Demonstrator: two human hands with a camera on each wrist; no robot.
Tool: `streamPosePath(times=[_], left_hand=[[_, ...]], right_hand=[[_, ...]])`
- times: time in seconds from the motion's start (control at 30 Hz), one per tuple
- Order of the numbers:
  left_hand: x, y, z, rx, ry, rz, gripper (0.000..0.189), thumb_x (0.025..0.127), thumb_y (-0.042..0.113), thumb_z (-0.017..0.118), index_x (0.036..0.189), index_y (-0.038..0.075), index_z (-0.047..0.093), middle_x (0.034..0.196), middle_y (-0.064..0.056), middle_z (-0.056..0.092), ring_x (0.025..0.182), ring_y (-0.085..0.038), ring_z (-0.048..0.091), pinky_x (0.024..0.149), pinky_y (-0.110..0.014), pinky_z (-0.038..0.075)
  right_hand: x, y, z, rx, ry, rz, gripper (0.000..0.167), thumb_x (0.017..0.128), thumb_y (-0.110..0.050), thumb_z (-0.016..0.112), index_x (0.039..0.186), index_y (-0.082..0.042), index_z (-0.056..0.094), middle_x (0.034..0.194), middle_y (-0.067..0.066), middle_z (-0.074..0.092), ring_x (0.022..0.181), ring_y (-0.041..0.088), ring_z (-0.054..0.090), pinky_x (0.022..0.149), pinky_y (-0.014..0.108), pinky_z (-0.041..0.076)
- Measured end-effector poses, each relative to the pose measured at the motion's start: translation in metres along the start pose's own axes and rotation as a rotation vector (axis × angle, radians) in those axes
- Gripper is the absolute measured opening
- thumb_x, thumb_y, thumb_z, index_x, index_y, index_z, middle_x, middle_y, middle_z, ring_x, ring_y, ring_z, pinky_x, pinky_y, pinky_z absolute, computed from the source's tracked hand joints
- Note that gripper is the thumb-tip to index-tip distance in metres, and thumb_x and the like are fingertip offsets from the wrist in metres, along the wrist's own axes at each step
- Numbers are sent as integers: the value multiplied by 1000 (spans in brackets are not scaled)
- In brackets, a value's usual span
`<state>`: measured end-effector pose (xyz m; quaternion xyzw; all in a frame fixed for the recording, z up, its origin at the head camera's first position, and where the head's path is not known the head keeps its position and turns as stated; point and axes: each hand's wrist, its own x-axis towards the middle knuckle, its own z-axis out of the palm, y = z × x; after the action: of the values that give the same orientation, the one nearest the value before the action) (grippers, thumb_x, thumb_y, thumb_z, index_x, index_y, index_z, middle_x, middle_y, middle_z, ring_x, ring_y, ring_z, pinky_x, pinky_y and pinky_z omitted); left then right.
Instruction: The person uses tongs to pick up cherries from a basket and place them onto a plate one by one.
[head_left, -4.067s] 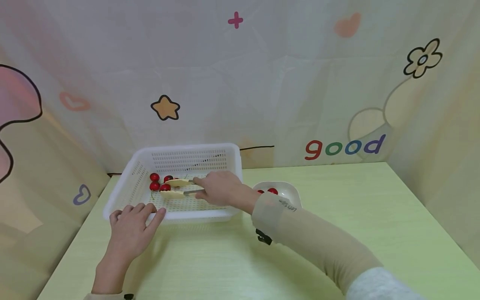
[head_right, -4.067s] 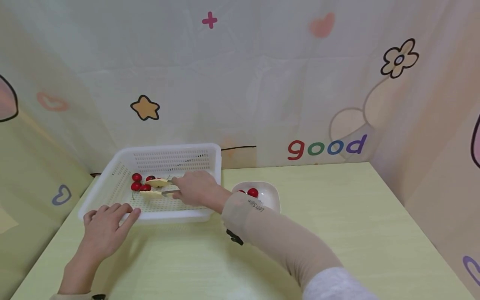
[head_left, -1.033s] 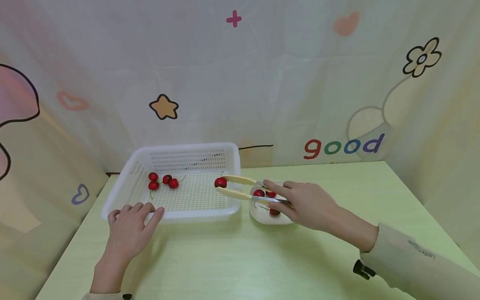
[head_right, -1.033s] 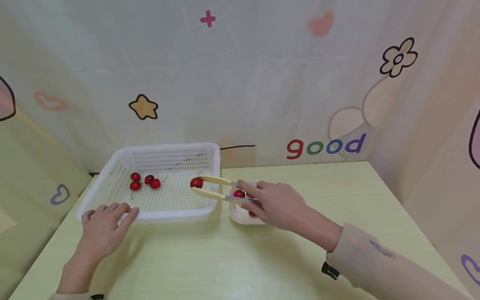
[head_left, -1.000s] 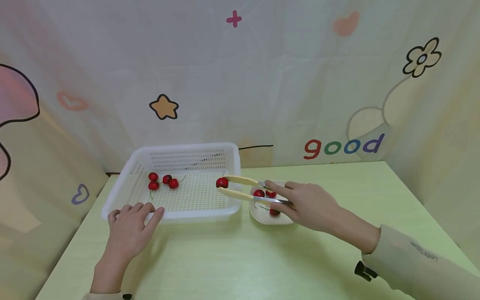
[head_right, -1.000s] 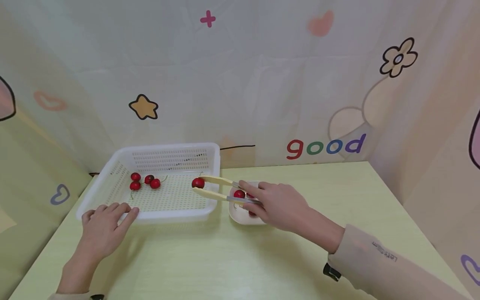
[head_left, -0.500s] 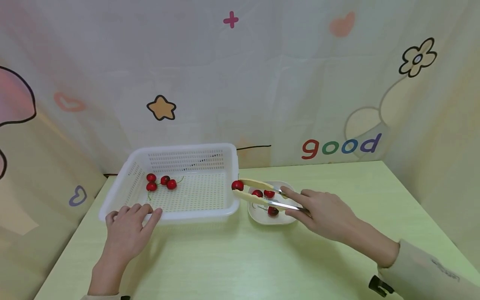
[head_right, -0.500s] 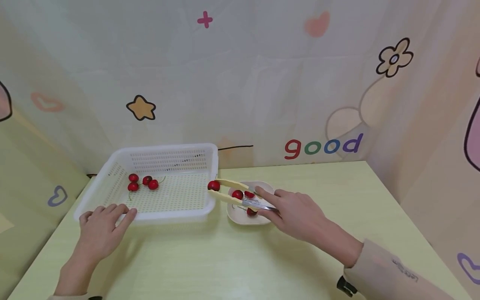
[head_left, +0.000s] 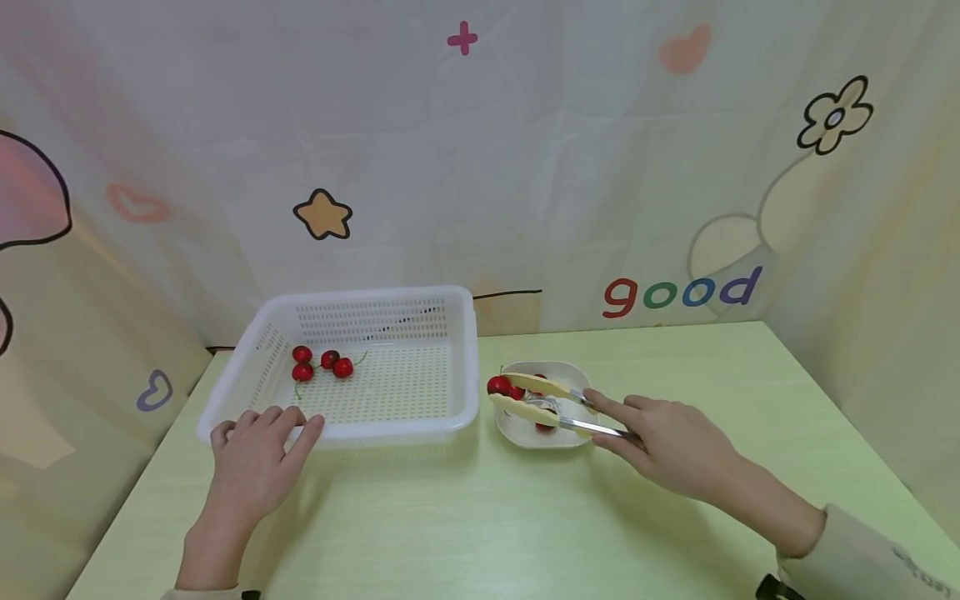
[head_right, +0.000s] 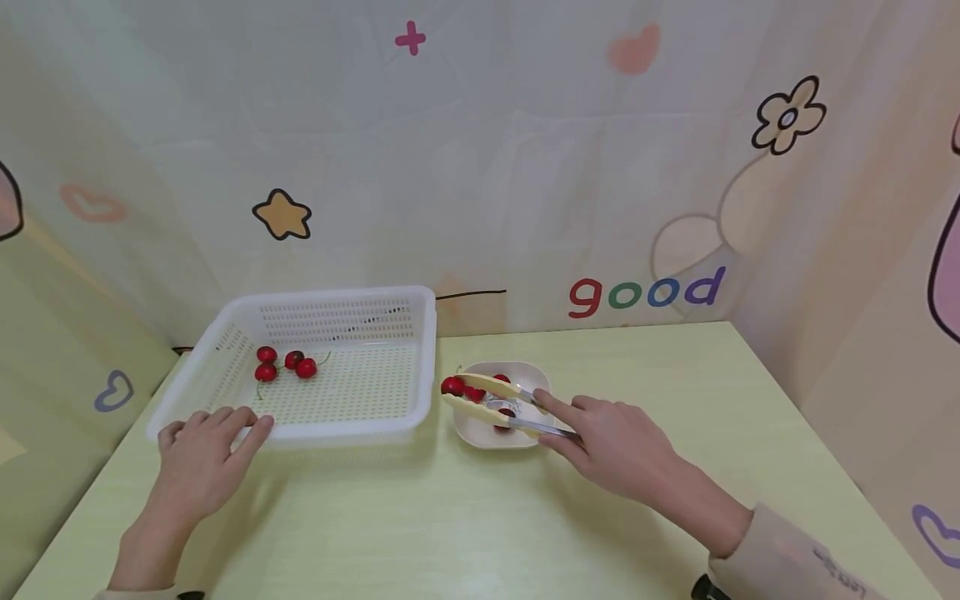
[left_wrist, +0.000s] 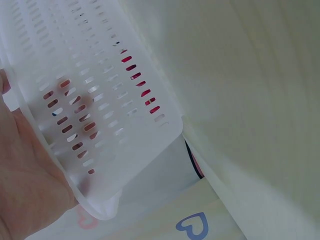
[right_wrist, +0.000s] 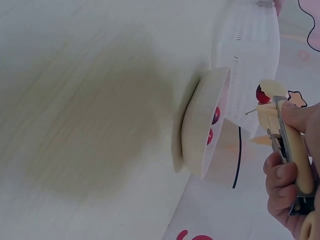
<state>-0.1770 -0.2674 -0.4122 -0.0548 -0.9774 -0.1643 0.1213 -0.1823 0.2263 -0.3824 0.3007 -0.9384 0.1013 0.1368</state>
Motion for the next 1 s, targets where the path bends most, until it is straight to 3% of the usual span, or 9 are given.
streamPosePath(times=[0.47,1.0], left_hand=[[-1,1,0,-7,15,5,47,107,52,44,100,12,67,100,-7,66,101,-42,53,93,-69,23],[-1,0,0,-7,10,4,48,108,53,43,101,12,67,101,-7,66,101,-42,52,94,-70,23]], right_hand=[[-7,9,9,-3,-150,56,49,97,-42,70,140,-19,65,71,-12,50,56,4,41,51,26,38],[-3,11,13,5,-141,42,50,97,-42,70,140,-17,65,73,-9,55,58,5,44,53,28,40]])
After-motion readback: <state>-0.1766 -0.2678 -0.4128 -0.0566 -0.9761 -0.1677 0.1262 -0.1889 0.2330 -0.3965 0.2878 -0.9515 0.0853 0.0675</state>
